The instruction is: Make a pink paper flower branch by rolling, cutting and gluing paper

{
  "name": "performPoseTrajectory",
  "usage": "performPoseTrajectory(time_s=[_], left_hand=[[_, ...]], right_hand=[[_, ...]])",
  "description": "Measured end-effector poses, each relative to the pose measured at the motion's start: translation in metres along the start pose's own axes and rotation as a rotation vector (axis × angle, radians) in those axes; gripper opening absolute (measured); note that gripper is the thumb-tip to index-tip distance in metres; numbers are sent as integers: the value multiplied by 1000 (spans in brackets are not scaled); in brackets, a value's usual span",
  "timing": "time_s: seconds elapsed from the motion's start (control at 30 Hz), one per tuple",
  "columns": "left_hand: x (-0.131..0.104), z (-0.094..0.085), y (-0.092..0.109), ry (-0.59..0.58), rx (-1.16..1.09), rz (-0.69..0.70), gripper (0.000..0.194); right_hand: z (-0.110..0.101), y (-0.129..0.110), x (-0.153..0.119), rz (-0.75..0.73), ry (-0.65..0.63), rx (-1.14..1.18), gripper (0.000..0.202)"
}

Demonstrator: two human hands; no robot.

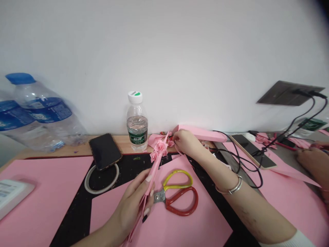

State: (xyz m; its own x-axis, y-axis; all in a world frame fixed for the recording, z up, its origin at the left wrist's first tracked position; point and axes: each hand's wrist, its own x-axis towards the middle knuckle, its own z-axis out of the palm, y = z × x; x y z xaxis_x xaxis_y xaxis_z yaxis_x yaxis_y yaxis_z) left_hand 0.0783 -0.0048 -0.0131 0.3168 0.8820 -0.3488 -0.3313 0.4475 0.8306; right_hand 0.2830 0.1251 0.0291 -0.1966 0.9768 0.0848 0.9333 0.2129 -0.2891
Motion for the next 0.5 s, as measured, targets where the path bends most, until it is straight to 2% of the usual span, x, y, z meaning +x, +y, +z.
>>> performPoseTrajectory(time_s=[0.2, 0.3, 0.4, 0.5], left_hand=[[0, -1, -2, -4, -5, 1, 42], [0, -1, -2, 9, -7, -5, 45], [-1, 1, 0, 19, -2, -8, 47], [-1, 3, 0, 33, 9, -17, 49]], right_hand=[[-26, 0, 4, 84, 104, 117, 20], [-43, 4, 4, 107, 148, 246, 38], [-52, 11, 1, 134, 113, 592, 48], [-56, 17, -4, 160, 61, 955, 44]])
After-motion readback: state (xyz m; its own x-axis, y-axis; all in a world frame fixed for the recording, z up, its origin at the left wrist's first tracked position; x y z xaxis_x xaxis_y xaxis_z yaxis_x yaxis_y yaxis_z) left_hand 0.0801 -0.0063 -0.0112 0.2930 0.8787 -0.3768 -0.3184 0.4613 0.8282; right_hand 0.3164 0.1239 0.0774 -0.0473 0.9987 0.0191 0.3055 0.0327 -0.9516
